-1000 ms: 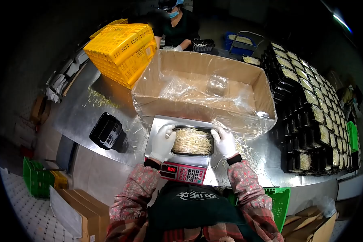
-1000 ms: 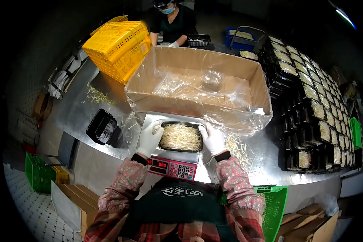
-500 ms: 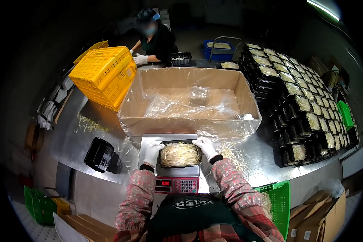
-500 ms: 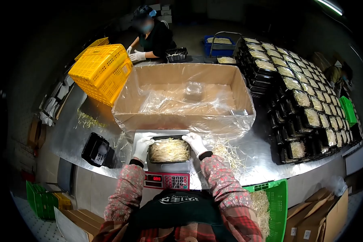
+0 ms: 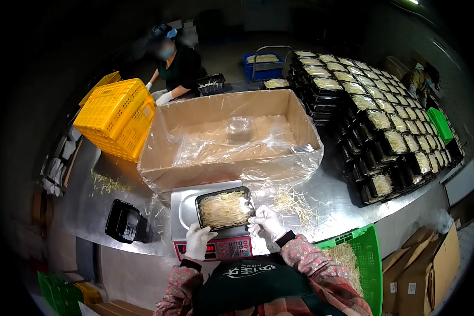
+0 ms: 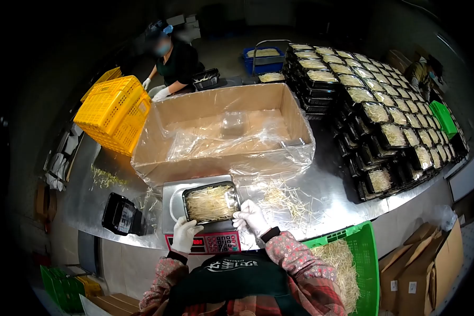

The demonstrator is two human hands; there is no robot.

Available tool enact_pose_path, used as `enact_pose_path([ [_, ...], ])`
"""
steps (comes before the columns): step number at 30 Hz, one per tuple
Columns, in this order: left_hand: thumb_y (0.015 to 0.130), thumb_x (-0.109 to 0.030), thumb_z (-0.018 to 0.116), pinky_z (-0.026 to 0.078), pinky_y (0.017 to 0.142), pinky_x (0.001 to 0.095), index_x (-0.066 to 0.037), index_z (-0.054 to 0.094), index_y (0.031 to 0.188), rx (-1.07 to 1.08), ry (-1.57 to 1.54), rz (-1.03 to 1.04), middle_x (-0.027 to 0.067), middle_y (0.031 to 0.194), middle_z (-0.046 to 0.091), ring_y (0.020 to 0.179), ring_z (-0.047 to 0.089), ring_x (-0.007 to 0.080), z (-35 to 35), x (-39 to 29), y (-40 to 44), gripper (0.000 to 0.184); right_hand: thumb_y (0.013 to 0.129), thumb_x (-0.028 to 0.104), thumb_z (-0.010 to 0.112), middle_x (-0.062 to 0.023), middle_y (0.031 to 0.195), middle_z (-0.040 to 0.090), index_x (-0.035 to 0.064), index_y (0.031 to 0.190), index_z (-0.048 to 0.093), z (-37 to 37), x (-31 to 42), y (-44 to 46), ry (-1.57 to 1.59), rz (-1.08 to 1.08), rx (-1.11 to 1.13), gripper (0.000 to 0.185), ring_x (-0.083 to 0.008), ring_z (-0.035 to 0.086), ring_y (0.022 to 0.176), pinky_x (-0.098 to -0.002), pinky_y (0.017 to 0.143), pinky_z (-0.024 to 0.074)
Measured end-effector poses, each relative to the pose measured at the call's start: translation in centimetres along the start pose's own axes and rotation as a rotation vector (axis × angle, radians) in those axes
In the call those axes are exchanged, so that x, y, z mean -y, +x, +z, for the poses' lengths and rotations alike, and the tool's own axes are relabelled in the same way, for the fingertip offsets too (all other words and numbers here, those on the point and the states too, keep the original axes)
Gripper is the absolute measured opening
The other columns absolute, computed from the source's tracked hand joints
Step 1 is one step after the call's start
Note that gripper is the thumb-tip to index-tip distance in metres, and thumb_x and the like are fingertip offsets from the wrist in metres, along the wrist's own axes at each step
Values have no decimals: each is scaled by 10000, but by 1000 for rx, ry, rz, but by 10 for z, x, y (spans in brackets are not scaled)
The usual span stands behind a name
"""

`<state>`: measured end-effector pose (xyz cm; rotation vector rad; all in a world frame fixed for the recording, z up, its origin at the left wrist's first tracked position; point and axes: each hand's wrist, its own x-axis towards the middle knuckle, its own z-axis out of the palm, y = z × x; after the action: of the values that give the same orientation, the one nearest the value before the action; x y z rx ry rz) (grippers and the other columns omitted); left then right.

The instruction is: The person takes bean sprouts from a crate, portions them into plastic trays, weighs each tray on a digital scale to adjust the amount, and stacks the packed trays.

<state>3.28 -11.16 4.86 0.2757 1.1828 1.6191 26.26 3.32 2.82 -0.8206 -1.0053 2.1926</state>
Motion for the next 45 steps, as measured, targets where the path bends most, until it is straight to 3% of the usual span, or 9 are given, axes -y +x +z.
enact_pose_path([
  [6, 789, 106, 547, 592, 615, 377, -68, 499, 880, 105, 183, 34, 57, 896, 577, 741, 633, 214, 62, -18, 3, 202, 895, 174, 691, -54, 691, 656, 100, 848, 479, -31, 58, -51, -421, -16, 29, 230, -123, 652, 549, -224, 417, 487],
  [11, 811, 102, 596, 591, 658, 288, -21, 535, 1074, 445, 248, -94, 38, 965, 607, 778, 639, 138, 124, 6, 12, 297, 901, 143, 670, 18, 829, 600, 20, 1186, 608, -77, 97, -91, -610, -360, 6, 317, -39, 520, 746, -202, 675, 428],
  [14, 856, 6, 657, 532, 876, 306, 3, 311, 1448, 554, 150, -26, 104, 1208, 556, 1030, 611, 186, 167, 14, 11, 685, 883, 130, 682, 6, 898, 649, 10, 1120, 635, -135, 99, -115, -414, -271, -254, 269, -48, 562, 814, -214, 712, 469],
  [22, 952, -68, 558, 448, 979, 302, 6, 398, 1410, 113, 501, 266, 138, 1302, 548, 1122, 569, 190, 134, -35, 38, 491, 892, 114, 605, -6, 799, 628, -13, 970, 628, -331, 178, -151, -45, -963, -1596, 150, -89, 559, 689, -226, 600, 462],
  [29, 911, -256, 639, 360, 1069, 396, 15, 389, 1411, -721, 1741, 974, 170, 1470, 382, 1346, 372, 337, -73, -110, 82, 621, 931, 405, 598, -12, 730, 556, 45, 969, 567, -395, 207, -147, 252, -743, -1556, 363, -109, 505, 479, -270, 354, 477],
  [33, 943, -490, 504, 422, 965, 506, -22, 469, 1360, -1252, 2271, 166, 159, 1390, 493, 1255, 464, 383, -182, -153, 46, 627, 957, 466, 532, -21, 749, 558, 103, 982, 514, -337, 153, -156, 218, -778, -1436, 364, -98, 495, 498, -269, 401, 475],
  [35, 970, -396, 486, 386, 983, 548, -82, 513, 1347, -862, 2111, -134, 132, 1302, 580, 1187, 542, 354, -239, -163, 40, 491, 972, 375, 540, -24, 788, 581, 81, 1102, 539, -288, 116, -151, 119, -654, -1387, 321, -94, 513, 541, -246, 441, 477],
  [40, 922, -199, 550, 449, 944, 416, -59, 633, 1207, -809, 1948, 205, 161, 1132, 668, 1039, 629, 347, -278, -156, 31, 328, 972, 148, 549, -46, 935, 635, -2, 1305, 494, -186, 6, -148, -179, -421, -1036, 369, -77, 560, 656, -201, 561, 480],
  [45, 795, -58, 706, 470, 717, 323, 24, 589, 830, -726, 1712, 316, 93, 794, 640, 716, 568, 202, -290, -178, 25, 147, 876, 348, 639, -107, 1147, 646, 103, 1247, 585, -95, -30, -164, -1186, -386, -979, 448, -274, 568, 1153, -496, 1107, 246],
])
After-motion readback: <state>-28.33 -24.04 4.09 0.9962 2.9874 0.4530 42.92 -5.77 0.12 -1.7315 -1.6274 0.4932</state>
